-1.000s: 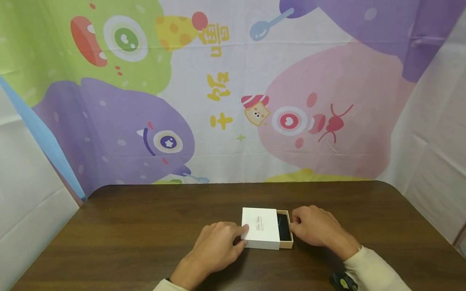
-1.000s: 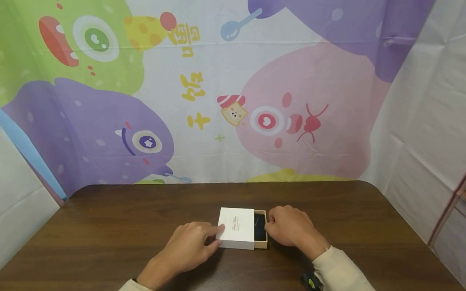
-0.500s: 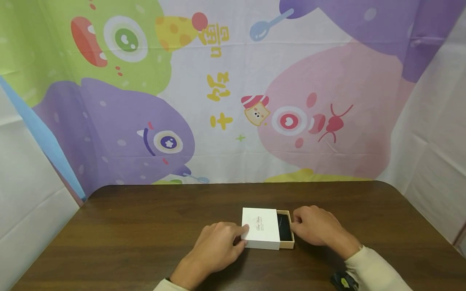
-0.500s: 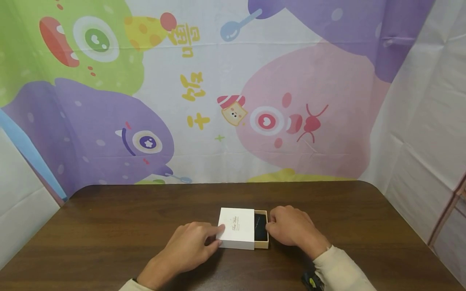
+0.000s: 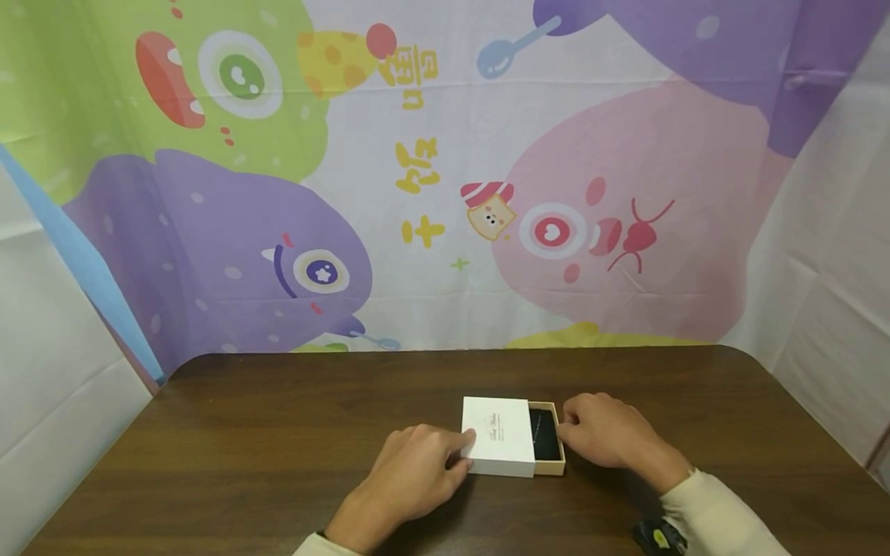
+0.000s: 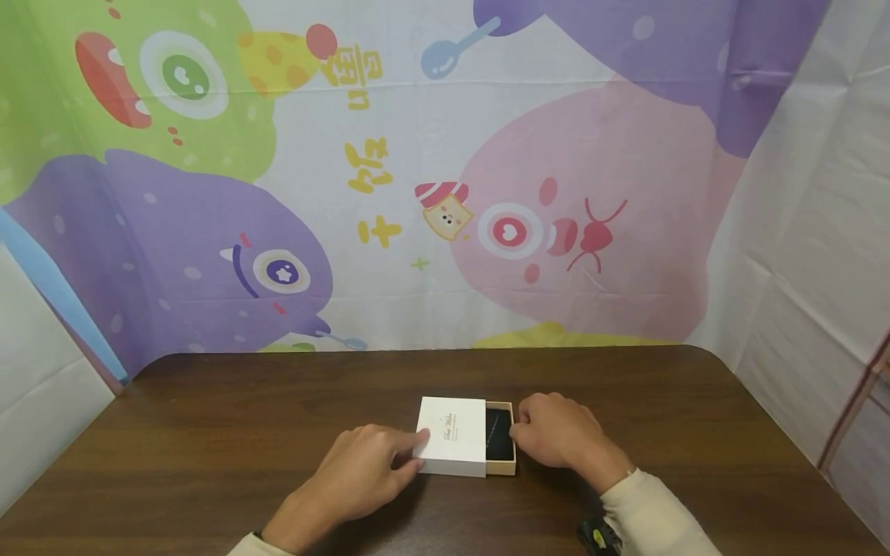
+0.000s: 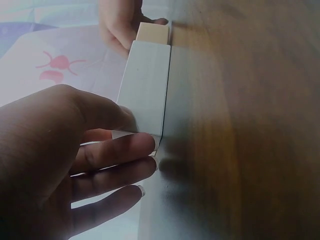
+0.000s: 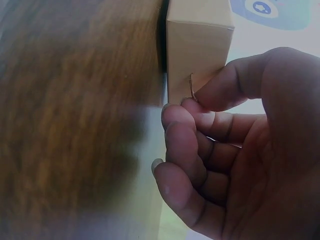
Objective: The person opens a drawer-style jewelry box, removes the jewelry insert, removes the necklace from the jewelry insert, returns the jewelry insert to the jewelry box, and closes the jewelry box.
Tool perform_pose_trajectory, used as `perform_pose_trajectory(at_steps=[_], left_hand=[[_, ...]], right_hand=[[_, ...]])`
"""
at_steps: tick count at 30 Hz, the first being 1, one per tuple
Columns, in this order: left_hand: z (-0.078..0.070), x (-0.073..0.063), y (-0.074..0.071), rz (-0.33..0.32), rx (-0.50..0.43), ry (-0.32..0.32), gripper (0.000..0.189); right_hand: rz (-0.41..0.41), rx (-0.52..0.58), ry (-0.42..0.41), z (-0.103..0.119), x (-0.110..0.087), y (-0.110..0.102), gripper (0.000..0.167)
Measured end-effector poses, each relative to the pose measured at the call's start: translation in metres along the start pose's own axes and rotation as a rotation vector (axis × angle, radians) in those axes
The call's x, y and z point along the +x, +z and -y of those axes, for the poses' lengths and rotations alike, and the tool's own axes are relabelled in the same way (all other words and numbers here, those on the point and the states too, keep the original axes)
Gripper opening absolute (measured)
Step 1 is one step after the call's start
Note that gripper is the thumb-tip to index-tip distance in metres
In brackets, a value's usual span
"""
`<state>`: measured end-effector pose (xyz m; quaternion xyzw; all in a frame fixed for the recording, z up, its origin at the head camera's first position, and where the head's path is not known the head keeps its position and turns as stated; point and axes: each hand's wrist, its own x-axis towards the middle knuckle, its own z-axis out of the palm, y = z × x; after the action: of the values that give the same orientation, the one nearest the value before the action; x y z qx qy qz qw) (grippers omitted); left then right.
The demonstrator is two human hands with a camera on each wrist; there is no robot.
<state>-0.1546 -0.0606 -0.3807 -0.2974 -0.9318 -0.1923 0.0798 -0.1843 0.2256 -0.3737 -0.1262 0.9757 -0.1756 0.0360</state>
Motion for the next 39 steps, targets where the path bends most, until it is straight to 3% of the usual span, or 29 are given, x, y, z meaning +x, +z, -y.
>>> perform_pose_trajectory(at_steps=[39], left_hand=[[0.0017,-0.0014,0.0018,-0.001,0.001,0.004,0.031]], right_hand=[[-0.011,0.033,0.015,-0.0036,0.0019,0.0016,0.030]])
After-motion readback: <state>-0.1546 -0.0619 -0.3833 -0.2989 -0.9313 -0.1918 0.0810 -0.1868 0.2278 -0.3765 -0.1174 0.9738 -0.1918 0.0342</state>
